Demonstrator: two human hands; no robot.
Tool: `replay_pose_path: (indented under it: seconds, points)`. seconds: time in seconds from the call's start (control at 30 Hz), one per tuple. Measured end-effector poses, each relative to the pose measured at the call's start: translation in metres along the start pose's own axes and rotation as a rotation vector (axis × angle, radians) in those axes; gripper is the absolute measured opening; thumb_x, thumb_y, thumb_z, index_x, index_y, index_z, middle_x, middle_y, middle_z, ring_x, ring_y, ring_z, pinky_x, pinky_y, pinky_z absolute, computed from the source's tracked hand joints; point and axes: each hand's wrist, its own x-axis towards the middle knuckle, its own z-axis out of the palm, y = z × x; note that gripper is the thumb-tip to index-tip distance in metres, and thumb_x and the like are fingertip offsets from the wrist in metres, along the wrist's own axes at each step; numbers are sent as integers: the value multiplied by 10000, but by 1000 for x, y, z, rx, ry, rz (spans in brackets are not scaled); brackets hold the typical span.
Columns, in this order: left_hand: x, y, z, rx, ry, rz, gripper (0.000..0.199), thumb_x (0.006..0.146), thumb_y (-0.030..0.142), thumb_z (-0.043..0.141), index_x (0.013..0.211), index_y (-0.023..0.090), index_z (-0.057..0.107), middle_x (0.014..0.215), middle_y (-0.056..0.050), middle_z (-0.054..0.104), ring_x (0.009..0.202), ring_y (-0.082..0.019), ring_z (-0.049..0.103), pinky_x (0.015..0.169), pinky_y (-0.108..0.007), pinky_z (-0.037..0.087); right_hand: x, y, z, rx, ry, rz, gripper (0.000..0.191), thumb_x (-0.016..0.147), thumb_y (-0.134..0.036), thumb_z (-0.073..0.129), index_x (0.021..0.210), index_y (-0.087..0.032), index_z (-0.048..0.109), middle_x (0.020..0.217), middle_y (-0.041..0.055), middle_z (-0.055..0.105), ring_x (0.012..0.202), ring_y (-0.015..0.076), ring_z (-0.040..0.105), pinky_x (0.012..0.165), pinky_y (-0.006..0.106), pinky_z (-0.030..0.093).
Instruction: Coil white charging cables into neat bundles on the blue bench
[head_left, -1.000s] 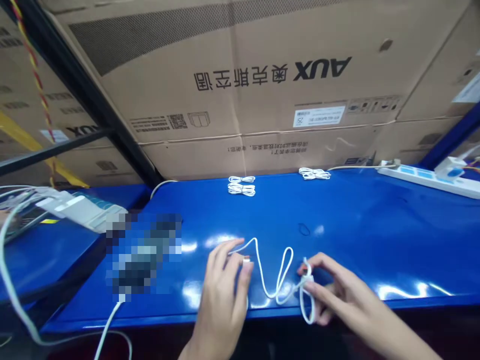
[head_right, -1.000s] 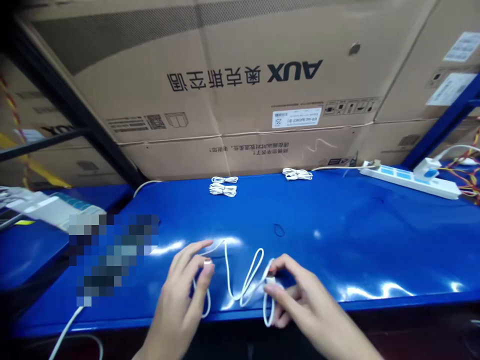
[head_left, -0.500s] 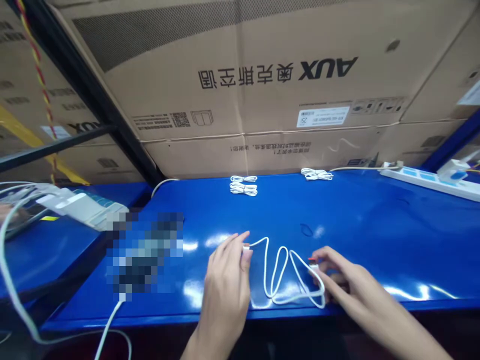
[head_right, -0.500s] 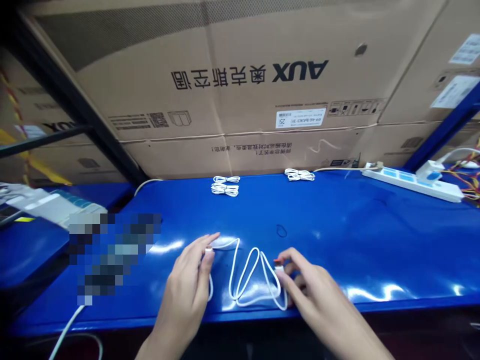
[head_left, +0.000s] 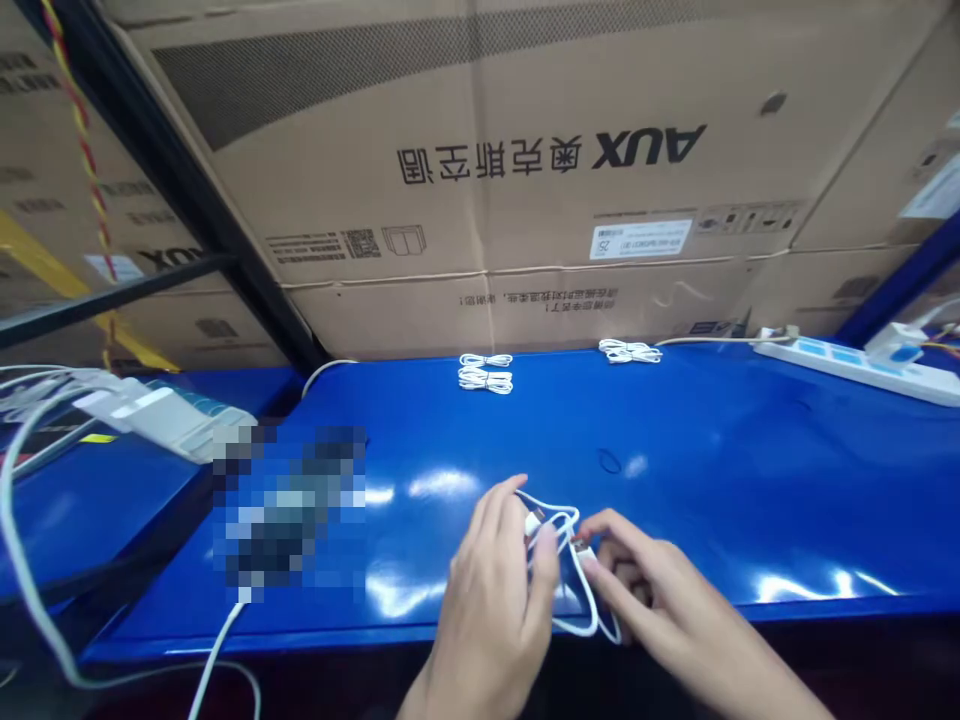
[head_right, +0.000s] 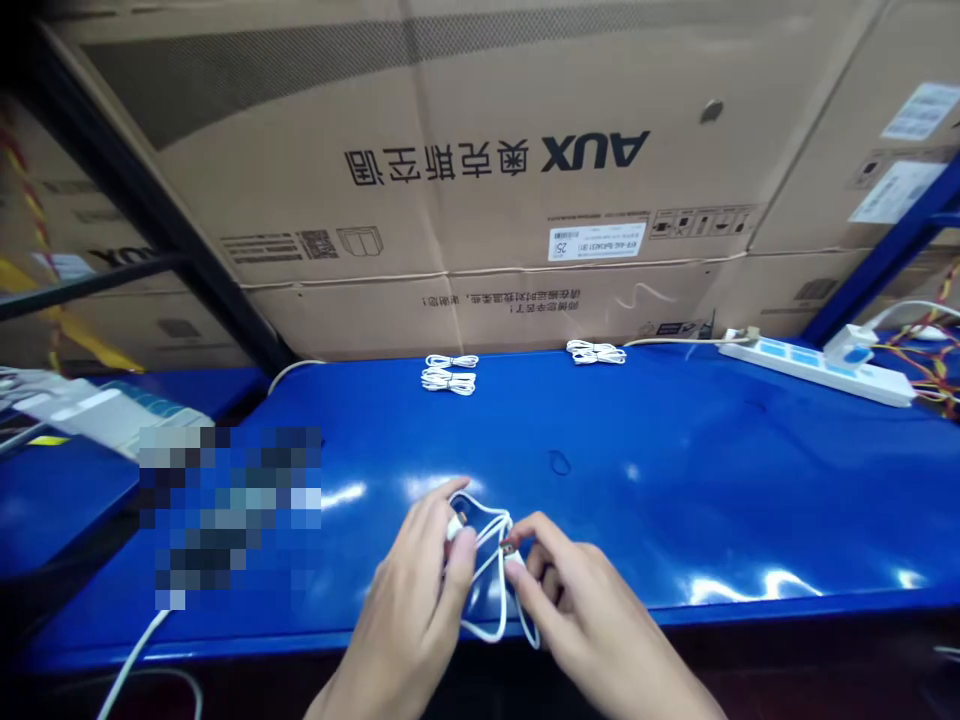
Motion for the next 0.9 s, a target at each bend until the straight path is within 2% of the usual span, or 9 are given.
replay_pose_path:
  seconds: [0.07, 0.2, 0.33, 0.4, 0.5, 0.6, 0.67, 0.8, 0.9]
  points:
    - [-4, -1, -2, -29, -120, 29, 456, 992, 440, 490, 1392, 223, 467, 1513, -151, 469, 1403, -322, 445, 1058, -529, 502, 2, 2, 2, 21, 19, 5, 337, 1011, -542, 456, 1145, -243, 537, 728, -25, 592, 604, 146, 576, 544, 240, 473]
    - [-7, -14, -11, -109, -345, 140, 1008, 732, 585, 787, 1533, 285, 254, 1644, -144, 256, 1517, -368, 208, 1133, -573, 417, 5, 5, 0, 132, 62, 47, 353, 998, -564, 469, 1158, -251, 498, 889, -2, 630, 556, 122, 602, 518, 236, 499]
    - [-3, -24, -17, -120, -411, 146, 876, 863, 507, 689, 1556, 408, 162, 1670, -57, 224, 1543, -295, 137, 1173, -566, 366, 4, 5, -3, 144, 46, 45, 308, 1009, -547, 467, 1133, -267, 491, 882, -21, 628, 568, 114, 603, 548, 227, 495]
    - [0, -26, -17, -108, -414, 182, 890, 821, 518, 728, 1547, 398, 226, 1657, -66, 264, 1537, -315, 161, 1170, -579, 365, 2, 3, -3, 130, 25, 51, 295, 1016, -546, 453, 1132, -277, 486, 784, -45, 603, 558, 118, 574, 532, 218, 469]
    - [4, -28, -15, -81, -401, 241, 1029, 700, 545, 819, 1548, 355, 270, 1609, -104, 367, 1507, -345, 246, 1152, -583, 383, -3, 1, -4, 127, 18, 40, 278, 1026, -546, 425, 1125, -294, 490, 842, -30, 637, 674, 148, 604, 590, 229, 477]
    - [5, -30, -13, -83, -401, 252, 904, 754, 487, 808, 1514, 338, 342, 1536, -93, 473, 1463, -313, 339, 1146, -533, 397, -8, 0, -6, 109, 3, 41, 270, 1023, -549, 425, 1125, -312, 508, 900, -16, 679, 939, 208, 639, 775, 264, 497]
    - [5, -30, -13, -103, -387, 229, 744, 782, 472, 792, 1427, 319, 453, 1454, -74, 549, 1412, -288, 404, 1127, -474, 422, -9, 0, -7, 75, -16, 67, 286, 1018, -557, 428, 1173, -327, 499, 885, -20, 690, 955, 219, 637, 818, 281, 491]
    - [6, -28, -12, -105, -305, 111, 405, 814, 457, 771, 1139, 275, 614, 1201, -43, 664, 1210, -263, 560, 972, -379, 514, -5, 2, -9, 121, 12, 54, 317, 1012, -563, 437, 1186, -301, 478, 853, -21, 666, 725, 177, 612, 686, 275, 491]
    - [6, -26, -8, 9, -191, 23, 260, 829, 430, 764, 925, 238, 617, 994, -31, 692, 1002, -270, 626, 831, -377, 531, -1, 1, -8, 233, 101, 39, 323, 978, -576, 507, 1070, -265, 513, 840, -3, 637, 732, 175, 641, 597, 252, 484]
